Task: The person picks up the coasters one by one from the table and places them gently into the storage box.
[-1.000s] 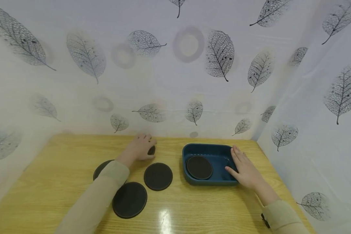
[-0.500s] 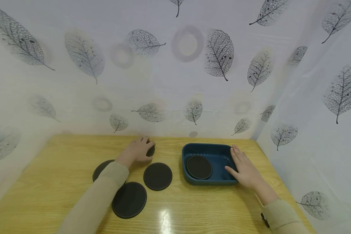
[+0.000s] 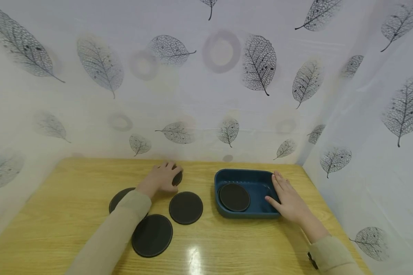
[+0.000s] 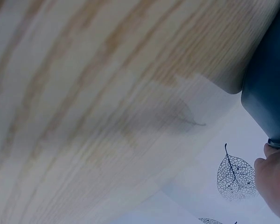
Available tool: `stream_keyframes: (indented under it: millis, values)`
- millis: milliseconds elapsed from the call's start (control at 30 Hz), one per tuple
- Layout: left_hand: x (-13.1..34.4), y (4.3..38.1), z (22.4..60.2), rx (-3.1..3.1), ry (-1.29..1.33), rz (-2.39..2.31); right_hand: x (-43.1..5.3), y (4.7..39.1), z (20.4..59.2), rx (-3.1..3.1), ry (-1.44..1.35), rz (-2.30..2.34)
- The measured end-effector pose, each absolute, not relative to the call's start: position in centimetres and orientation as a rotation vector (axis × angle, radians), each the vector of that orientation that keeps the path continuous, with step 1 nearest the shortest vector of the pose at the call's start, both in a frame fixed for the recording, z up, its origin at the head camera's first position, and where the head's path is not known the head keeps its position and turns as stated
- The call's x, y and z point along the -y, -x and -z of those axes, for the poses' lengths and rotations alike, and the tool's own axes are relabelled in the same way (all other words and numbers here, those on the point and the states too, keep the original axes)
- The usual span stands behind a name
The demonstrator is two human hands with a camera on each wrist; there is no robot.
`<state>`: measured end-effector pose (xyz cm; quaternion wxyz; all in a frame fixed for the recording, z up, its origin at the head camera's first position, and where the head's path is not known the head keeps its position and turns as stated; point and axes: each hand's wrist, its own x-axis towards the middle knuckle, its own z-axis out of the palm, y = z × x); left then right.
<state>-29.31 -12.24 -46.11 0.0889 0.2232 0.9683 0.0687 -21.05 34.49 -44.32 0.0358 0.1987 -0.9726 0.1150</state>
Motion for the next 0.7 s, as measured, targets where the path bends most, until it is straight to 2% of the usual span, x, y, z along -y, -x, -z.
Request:
stream_keyframes:
  millis: [400,700]
  values:
    - [12.3,29.4,45.5,-2.915,-0.743,-0.123,-34.4,21.0,44.3,2.987,-0.607,-0.355]
    - [11.6,29.3,44.1,-2.936,-0.903,-0.022,-34.5,21.0,44.5,3.008,-0.598,-0.356]
